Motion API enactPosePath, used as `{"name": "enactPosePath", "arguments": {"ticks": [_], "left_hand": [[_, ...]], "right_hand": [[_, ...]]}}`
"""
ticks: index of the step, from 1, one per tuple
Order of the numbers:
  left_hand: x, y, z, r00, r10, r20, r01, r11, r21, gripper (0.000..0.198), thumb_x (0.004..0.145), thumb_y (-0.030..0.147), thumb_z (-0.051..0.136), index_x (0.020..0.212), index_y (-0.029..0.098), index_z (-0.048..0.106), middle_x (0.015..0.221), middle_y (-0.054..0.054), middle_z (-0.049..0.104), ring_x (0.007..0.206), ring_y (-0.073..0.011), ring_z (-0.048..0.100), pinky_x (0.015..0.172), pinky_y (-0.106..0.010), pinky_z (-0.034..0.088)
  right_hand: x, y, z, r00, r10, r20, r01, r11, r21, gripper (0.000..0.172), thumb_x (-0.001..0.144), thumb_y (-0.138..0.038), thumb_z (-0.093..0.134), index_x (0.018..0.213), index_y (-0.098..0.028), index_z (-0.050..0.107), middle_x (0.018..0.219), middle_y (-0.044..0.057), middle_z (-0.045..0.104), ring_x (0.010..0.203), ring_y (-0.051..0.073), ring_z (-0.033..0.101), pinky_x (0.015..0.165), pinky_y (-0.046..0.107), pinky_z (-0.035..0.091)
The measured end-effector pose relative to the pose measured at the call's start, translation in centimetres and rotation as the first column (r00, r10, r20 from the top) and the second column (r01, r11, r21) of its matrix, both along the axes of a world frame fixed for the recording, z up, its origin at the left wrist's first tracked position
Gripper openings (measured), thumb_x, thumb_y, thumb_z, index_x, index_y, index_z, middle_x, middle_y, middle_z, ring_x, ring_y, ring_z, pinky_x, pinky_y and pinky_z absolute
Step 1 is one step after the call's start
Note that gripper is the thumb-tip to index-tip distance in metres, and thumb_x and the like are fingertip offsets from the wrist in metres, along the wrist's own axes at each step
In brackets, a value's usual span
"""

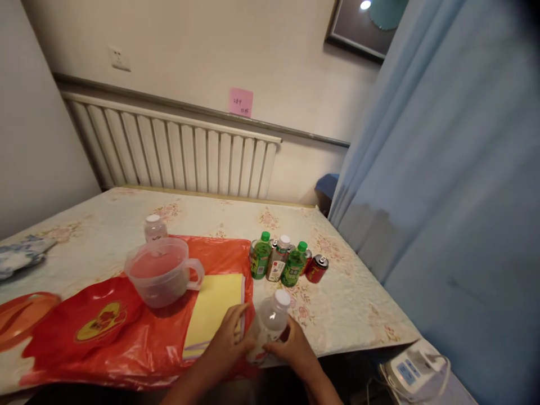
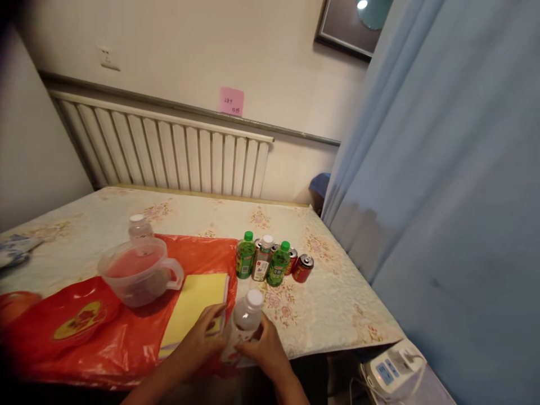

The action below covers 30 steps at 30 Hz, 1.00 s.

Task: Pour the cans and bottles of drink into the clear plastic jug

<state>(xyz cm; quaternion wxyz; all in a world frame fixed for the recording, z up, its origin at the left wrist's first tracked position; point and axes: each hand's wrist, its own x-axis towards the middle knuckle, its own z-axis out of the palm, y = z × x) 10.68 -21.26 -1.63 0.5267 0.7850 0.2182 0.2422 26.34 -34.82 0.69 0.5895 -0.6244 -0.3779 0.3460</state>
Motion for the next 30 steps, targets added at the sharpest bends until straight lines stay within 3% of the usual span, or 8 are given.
{"name": "enactPosePath", "arguments": {"ticks": [2, 5, 9, 13, 18, 24, 30], "left_hand": [[0.0, 1.8, -1.4, 0.986, 0.156, -0.067, -0.145, 0.979, 0.143, 0.048, 0.082, 0.048, 0.057, 0.119, 0.018, 0.057, 0.117, -0.013, 0.062, 0.108, -0.0286, 0.059, 0.094, -0.045, 0.050], [-0.7, 4.8, -3.7, 0.942, 0.324, -0.087, -0.264, 0.875, 0.406, 0.033, 0.088, 0.046, 0.048, 0.101, 0.018, 0.062, 0.099, -0.011, 0.067, 0.097, -0.0279, 0.062, 0.091, -0.046, 0.050], [-1.7, 7.0, -6.2, 0.921, 0.371, -0.120, -0.202, 0.716, 0.668, 0.024, 0.093, 0.036, 0.044, 0.094, 0.020, 0.061, 0.093, -0.008, 0.065, 0.092, -0.0257, 0.060, 0.087, -0.042, 0.049], [-2.0, 6.9, -7.2, 0.893, 0.423, -0.152, -0.155, 0.608, 0.779, 0.021, 0.095, 0.030, 0.042, 0.098, 0.021, 0.060, 0.095, -0.007, 0.063, 0.093, -0.0248, 0.058, 0.089, -0.041, 0.047], [-2.0, 6.8, -7.4, 0.902, 0.405, -0.149, -0.133, 0.590, 0.796, 0.021, 0.096, 0.030, 0.041, 0.098, 0.020, 0.059, 0.096, -0.008, 0.062, 0.092, -0.0245, 0.057, 0.088, -0.041, 0.046], [-1.9, 7.0, -7.4, 0.898, 0.416, -0.142, -0.141, 0.579, 0.803, 0.021, 0.096, 0.031, 0.042, 0.099, 0.019, 0.060, 0.094, -0.008, 0.063, 0.091, -0.0252, 0.059, 0.088, -0.042, 0.046], [-1.9, 7.0, -7.3, 0.900, 0.411, -0.147, -0.137, 0.586, 0.798, 0.022, 0.096, 0.032, 0.042, 0.099, 0.020, 0.060, 0.096, -0.008, 0.064, 0.091, -0.0244, 0.059, 0.088, -0.041, 0.047]], "right_hand": [[2.8, -0.6, -0.6, 0.989, -0.127, 0.077, 0.129, 0.991, -0.030, 0.050, 0.053, -0.019, 0.078, 0.100, -0.017, 0.065, 0.095, 0.006, 0.075, 0.087, 0.027, 0.069, 0.079, 0.038, 0.056], [7.1, -1.4, -1.3, 0.917, -0.317, 0.241, 0.332, 0.943, -0.024, 0.044, 0.053, -0.025, 0.077, 0.096, -0.017, 0.067, 0.083, 0.006, 0.074, 0.073, 0.025, 0.067, 0.069, 0.036, 0.056], [11.3, -1.8, -2.0, 0.790, -0.519, 0.327, 0.539, 0.841, 0.032, 0.041, 0.053, -0.030, 0.074, 0.092, -0.018, 0.067, 0.082, 0.006, 0.073, 0.069, 0.023, 0.067, 0.066, 0.034, 0.056], [14.0, -1.2, -2.7, 0.701, -0.611, 0.367, 0.639, 0.767, 0.057, 0.037, 0.053, -0.031, 0.073, 0.087, -0.018, 0.067, 0.076, 0.004, 0.071, 0.066, 0.022, 0.064, 0.064, 0.033, 0.055], [16.2, 0.2, -3.4, 0.641, -0.657, 0.397, 0.688, 0.721, 0.082, 0.039, 0.054, -0.032, 0.072, 0.090, -0.018, 0.066, 0.073, 0.002, 0.069, 0.063, 0.021, 0.061, 0.063, 0.032, 0.053], [17.2, 2.0, -4.3, 0.640, -0.653, 0.405, 0.681, 0.726, 0.097, 0.040, 0.056, -0.031, 0.073, 0.094, -0.018, 0.065, 0.080, 0.004, 0.071, 0.071, 0.023, 0.065, 0.066, 0.032, 0.053], [17.1, 2.3, -6.8, 0.667, -0.648, 0.368, 0.665, 0.740, 0.098, 0.050, 0.057, -0.038, 0.075, 0.101, -0.018, 0.063, 0.090, 0.007, 0.073, 0.079, 0.025, 0.069, 0.070, 0.034, 0.056]]}}
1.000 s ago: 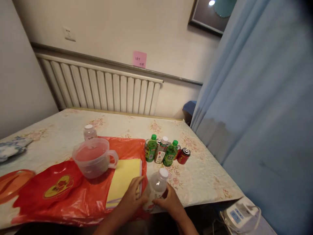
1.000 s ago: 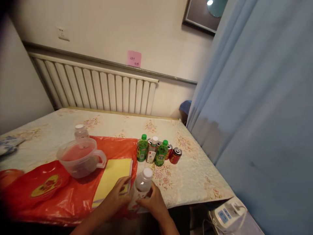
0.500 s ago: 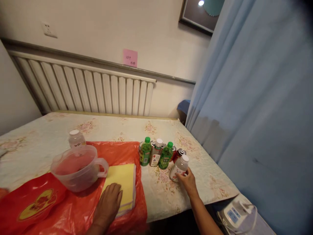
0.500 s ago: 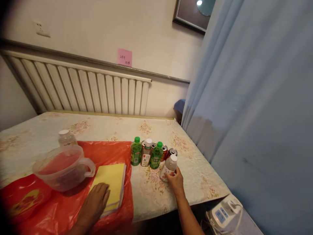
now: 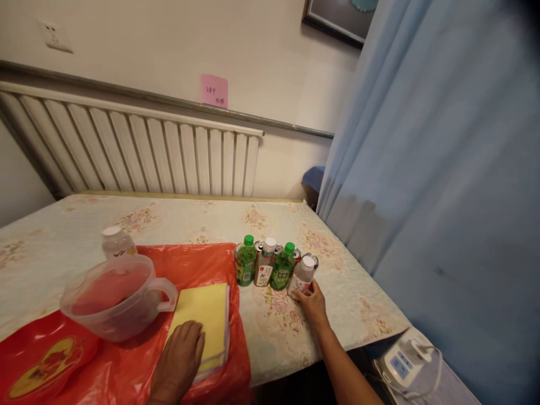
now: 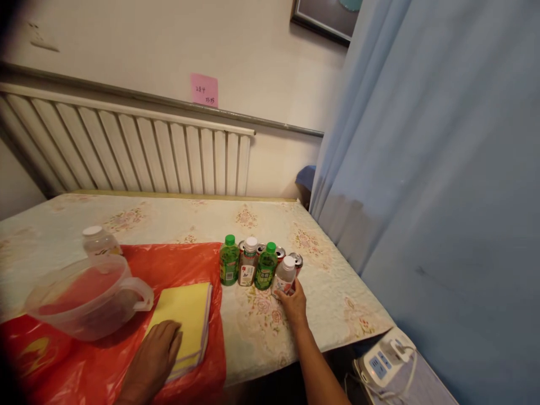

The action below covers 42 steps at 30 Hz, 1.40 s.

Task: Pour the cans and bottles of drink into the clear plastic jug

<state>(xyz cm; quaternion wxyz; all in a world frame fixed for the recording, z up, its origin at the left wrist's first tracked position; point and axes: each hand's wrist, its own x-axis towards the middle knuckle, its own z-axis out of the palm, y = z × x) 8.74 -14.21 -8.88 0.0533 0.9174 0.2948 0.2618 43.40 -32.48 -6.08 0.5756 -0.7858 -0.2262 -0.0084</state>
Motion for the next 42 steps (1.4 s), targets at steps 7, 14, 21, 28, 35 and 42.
{"name": "enactPosePath", "arguments": {"ticks": [7, 14, 21, 28, 35, 42], "left_hand": [[0.0, 0.0, 0.0, 1.000, 0.007, 0.000, -0.007, 1.000, 0.018, 0.023, 0.095, 0.035, 0.043, 0.101, 0.021, 0.059, 0.098, -0.008, 0.064, 0.093, -0.0250, 0.060, 0.088, -0.041, 0.048], [-0.1, 0.0, 0.0, 1.000, 0.007, 0.003, -0.007, 1.000, 0.029, 0.024, 0.096, 0.035, 0.042, 0.102, 0.020, 0.059, 0.099, -0.009, 0.065, 0.093, -0.0255, 0.060, 0.088, -0.042, 0.048], [-0.1, 0.2, -0.3, 1.000, -0.002, 0.013, 0.002, 1.000, 0.023, 0.025, 0.095, 0.038, 0.044, 0.102, 0.020, 0.060, 0.101, -0.008, 0.065, 0.095, -0.0260, 0.061, 0.087, -0.042, 0.049], [-0.1, 0.4, -0.4, 1.000, -0.007, 0.014, 0.007, 1.000, 0.010, 0.023, 0.095, 0.038, 0.044, 0.101, 0.021, 0.059, 0.100, -0.007, 0.066, 0.094, -0.0253, 0.061, 0.088, -0.042, 0.049], [-0.1, 0.4, -0.4, 1.000, -0.012, 0.021, 0.011, 0.999, 0.040, 0.026, 0.095, 0.040, 0.043, 0.101, 0.021, 0.060, 0.099, -0.008, 0.066, 0.093, -0.0254, 0.061, 0.087, -0.042, 0.049], [0.0, 0.1, 0.0, 1.000, 0.000, 0.009, 0.000, 0.999, 0.033, 0.027, 0.096, 0.039, 0.041, 0.102, 0.020, 0.059, 0.099, -0.008, 0.065, 0.093, -0.0257, 0.061, 0.088, -0.043, 0.048]], "right_hand": [[-0.4, -0.6, -1.8, 0.999, 0.005, 0.040, -0.005, 1.000, -0.008, 0.048, 0.060, -0.044, 0.074, 0.099, -0.018, 0.065, 0.091, 0.007, 0.073, 0.086, 0.025, 0.067, 0.073, 0.034, 0.054], [-0.3, -0.4, -2.5, 0.995, -0.019, 0.097, 0.023, 0.999, -0.043, 0.043, 0.062, -0.048, 0.073, 0.093, -0.018, 0.066, 0.087, 0.006, 0.071, 0.082, 0.024, 0.063, 0.071, 0.032, 0.050], [-0.1, -0.2, -3.3, 0.989, -0.052, 0.137, 0.063, 0.995, -0.078, 0.049, 0.067, -0.047, 0.071, 0.104, -0.016, 0.064, 0.095, 0.009, 0.070, 0.085, 0.025, 0.062, 0.076, 0.033, 0.049], [0.2, 0.0, -3.8, 0.982, -0.056, 0.181, 0.075, 0.992, -0.103, 0.052, 0.068, -0.046, 0.071, 0.109, -0.016, 0.063, 0.100, 0.011, 0.069, 0.091, 0.027, 0.062, 0.081, 0.035, 0.048], [0.2, 0.2, -3.7, 0.975, -0.061, 0.216, 0.088, 0.989, -0.122, 0.052, 0.072, -0.050, 0.069, 0.109, -0.015, 0.063, 0.100, 0.013, 0.069, 0.093, 0.028, 0.063, 0.082, 0.036, 0.048], [0.1, 0.2, -3.4, 0.970, -0.060, 0.236, 0.094, 0.986, -0.134, 0.049, 0.072, -0.049, 0.069, 0.107, -0.016, 0.063, 0.101, 0.012, 0.070, 0.093, 0.027, 0.063, 0.083, 0.035, 0.047]]}}
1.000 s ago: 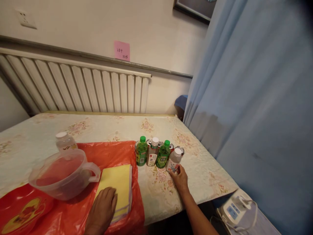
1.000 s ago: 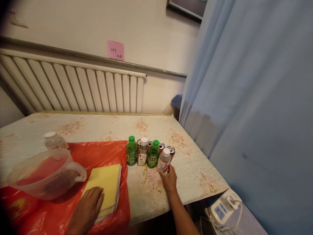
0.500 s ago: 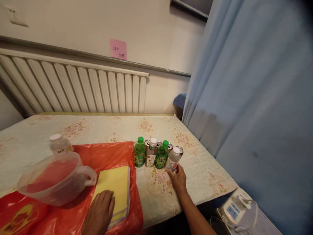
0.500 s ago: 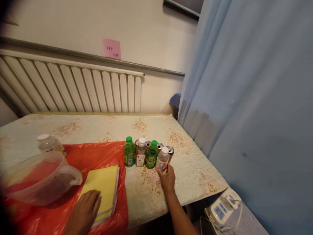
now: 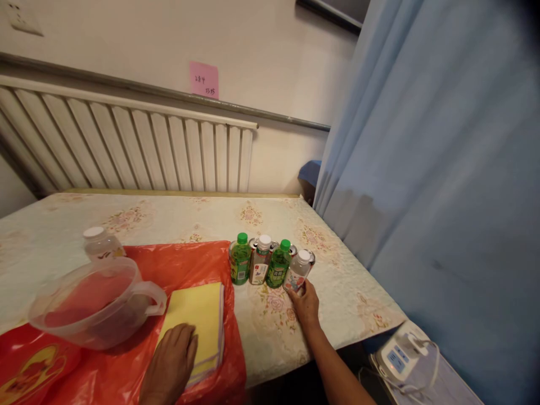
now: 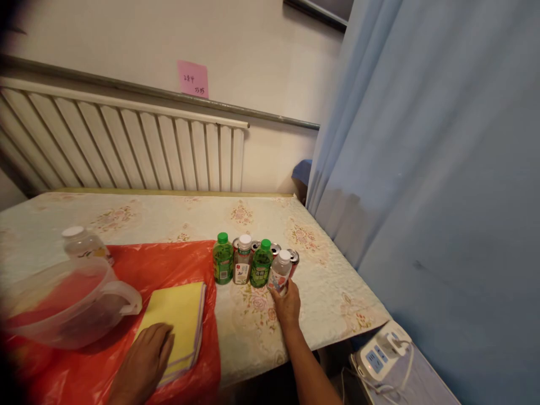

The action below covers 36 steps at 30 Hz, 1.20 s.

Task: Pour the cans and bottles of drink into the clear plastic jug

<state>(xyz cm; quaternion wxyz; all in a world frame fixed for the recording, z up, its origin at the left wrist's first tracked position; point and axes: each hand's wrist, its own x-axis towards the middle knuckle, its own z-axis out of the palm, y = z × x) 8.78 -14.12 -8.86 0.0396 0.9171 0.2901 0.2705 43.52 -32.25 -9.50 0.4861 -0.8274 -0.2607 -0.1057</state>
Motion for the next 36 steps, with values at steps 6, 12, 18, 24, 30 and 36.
{"name": "enactPosePath", "arguments": {"ticks": [6, 12, 18, 24, 30, 36], "left_hand": [[0.0, -0.1, 0.1, 1.000, 0.006, 0.021, -0.006, 1.000, -0.007, 0.025, 0.095, 0.038, 0.042, 0.101, 0.021, 0.060, 0.099, -0.008, 0.066, 0.093, -0.0246, 0.061, 0.088, -0.041, 0.048], [-0.1, 0.0, -0.1, 1.000, 0.007, 0.001, -0.007, 1.000, -0.022, 0.026, 0.096, 0.038, 0.042, 0.101, 0.020, 0.060, 0.099, -0.009, 0.065, 0.093, -0.0256, 0.060, 0.089, -0.043, 0.048], [-0.1, 0.0, -0.2, 1.000, 0.001, 0.006, -0.001, 1.000, -0.009, 0.027, 0.096, 0.039, 0.041, 0.102, 0.021, 0.059, 0.100, -0.009, 0.064, 0.094, -0.0257, 0.059, 0.089, -0.043, 0.048], [-0.1, 0.0, -0.3, 1.000, -0.004, -0.010, 0.004, 1.000, -0.001, 0.027, 0.097, 0.039, 0.040, 0.103, 0.019, 0.058, 0.100, -0.009, 0.063, 0.094, -0.0258, 0.058, 0.089, -0.043, 0.047], [-0.1, 0.1, -0.3, 1.000, -0.003, -0.009, 0.003, 1.000, 0.018, 0.027, 0.097, 0.039, 0.041, 0.102, 0.019, 0.059, 0.099, -0.009, 0.064, 0.093, -0.0254, 0.059, 0.088, -0.042, 0.048], [-0.2, 0.1, -0.3, 1.000, -0.017, 0.002, 0.017, 0.999, 0.040, 0.026, 0.097, 0.037, 0.041, 0.103, 0.018, 0.058, 0.100, -0.009, 0.063, 0.094, -0.0252, 0.059, 0.088, -0.042, 0.047]], "right_hand": [[0.0, 0.0, -0.1, 1.000, -0.005, 0.016, 0.005, 1.000, -0.012, 0.051, 0.071, -0.045, 0.069, 0.111, -0.014, 0.062, 0.104, 0.014, 0.069, 0.095, 0.028, 0.064, 0.085, 0.036, 0.048], [0.0, 0.0, -0.1, 1.000, -0.004, 0.019, 0.004, 1.000, -0.024, 0.048, 0.073, -0.046, 0.068, 0.109, -0.015, 0.062, 0.102, 0.013, 0.069, 0.092, 0.027, 0.063, 0.082, 0.036, 0.047], [0.1, -0.1, -0.3, 1.000, 0.000, 0.007, 0.000, 1.000, -0.025, 0.048, 0.072, -0.044, 0.069, 0.110, -0.016, 0.062, 0.102, 0.012, 0.070, 0.093, 0.027, 0.063, 0.083, 0.035, 0.047], [0.2, 0.0, -0.6, 1.000, -0.004, 0.004, 0.004, 1.000, -0.022, 0.049, 0.072, -0.043, 0.069, 0.111, -0.015, 0.062, 0.104, 0.014, 0.070, 0.094, 0.028, 0.064, 0.084, 0.035, 0.048], [0.4, -0.1, -0.9, 1.000, 0.003, 0.014, -0.003, 1.000, -0.006, 0.051, 0.072, -0.043, 0.069, 0.114, -0.014, 0.062, 0.105, 0.014, 0.070, 0.095, 0.027, 0.064, 0.085, 0.036, 0.048], [0.6, -0.1, -1.5, 1.000, -0.003, 0.012, 0.003, 1.000, 0.011, 0.051, 0.072, -0.044, 0.070, 0.112, -0.014, 0.062, 0.106, 0.014, 0.069, 0.094, 0.028, 0.064, 0.084, 0.037, 0.048]]}}
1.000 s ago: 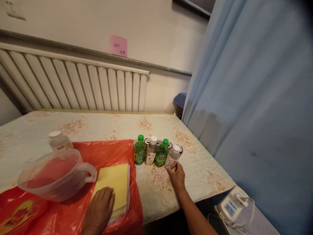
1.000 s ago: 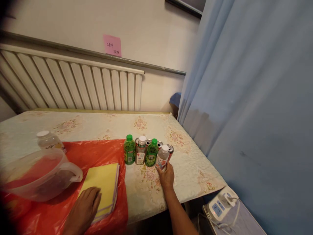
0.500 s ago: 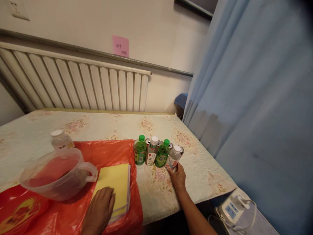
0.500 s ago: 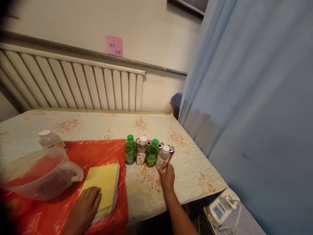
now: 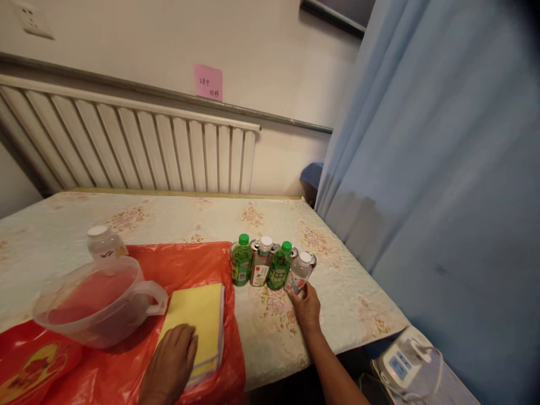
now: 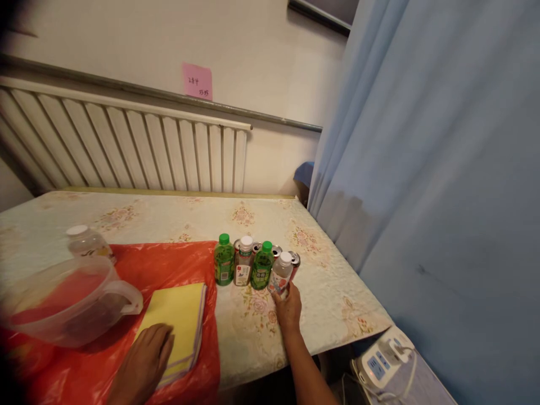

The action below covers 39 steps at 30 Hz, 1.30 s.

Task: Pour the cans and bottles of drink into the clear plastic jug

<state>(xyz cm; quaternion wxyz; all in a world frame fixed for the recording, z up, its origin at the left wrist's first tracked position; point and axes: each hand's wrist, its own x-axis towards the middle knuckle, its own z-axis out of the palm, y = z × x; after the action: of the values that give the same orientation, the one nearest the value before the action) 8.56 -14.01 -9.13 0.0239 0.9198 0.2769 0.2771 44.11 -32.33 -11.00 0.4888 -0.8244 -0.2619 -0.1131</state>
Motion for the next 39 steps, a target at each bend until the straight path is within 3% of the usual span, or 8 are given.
{"name": "enactPosePath", "arguments": {"ticks": [13, 39], "left_hand": [[0.1, 0.1, -0.6, 1.000, 0.015, -0.021, -0.016, 1.000, -0.014, 0.024, 0.097, 0.036, 0.042, 0.105, 0.019, 0.057, 0.101, -0.009, 0.062, 0.095, -0.0261, 0.058, 0.090, -0.044, 0.047], [0.2, -1.1, 0.6, 0.998, 0.050, 0.027, -0.049, 0.998, -0.049, 0.016, 0.096, 0.027, 0.044, 0.099, 0.021, 0.058, 0.095, -0.006, 0.062, 0.091, -0.0237, 0.059, 0.086, -0.041, 0.049]], "right_hand": [[0.0, 0.0, 0.0, 1.000, 0.002, -0.020, -0.002, 1.000, -0.010, 0.053, 0.072, -0.047, 0.068, 0.113, -0.015, 0.062, 0.105, 0.013, 0.070, 0.094, 0.028, 0.063, 0.083, 0.036, 0.048], [-0.6, -0.4, 0.8, 0.998, -0.019, -0.063, 0.013, 0.996, -0.088, 0.052, 0.072, -0.050, 0.065, 0.110, -0.014, 0.063, 0.104, 0.015, 0.069, 0.093, 0.030, 0.063, 0.081, 0.038, 0.048]]}}
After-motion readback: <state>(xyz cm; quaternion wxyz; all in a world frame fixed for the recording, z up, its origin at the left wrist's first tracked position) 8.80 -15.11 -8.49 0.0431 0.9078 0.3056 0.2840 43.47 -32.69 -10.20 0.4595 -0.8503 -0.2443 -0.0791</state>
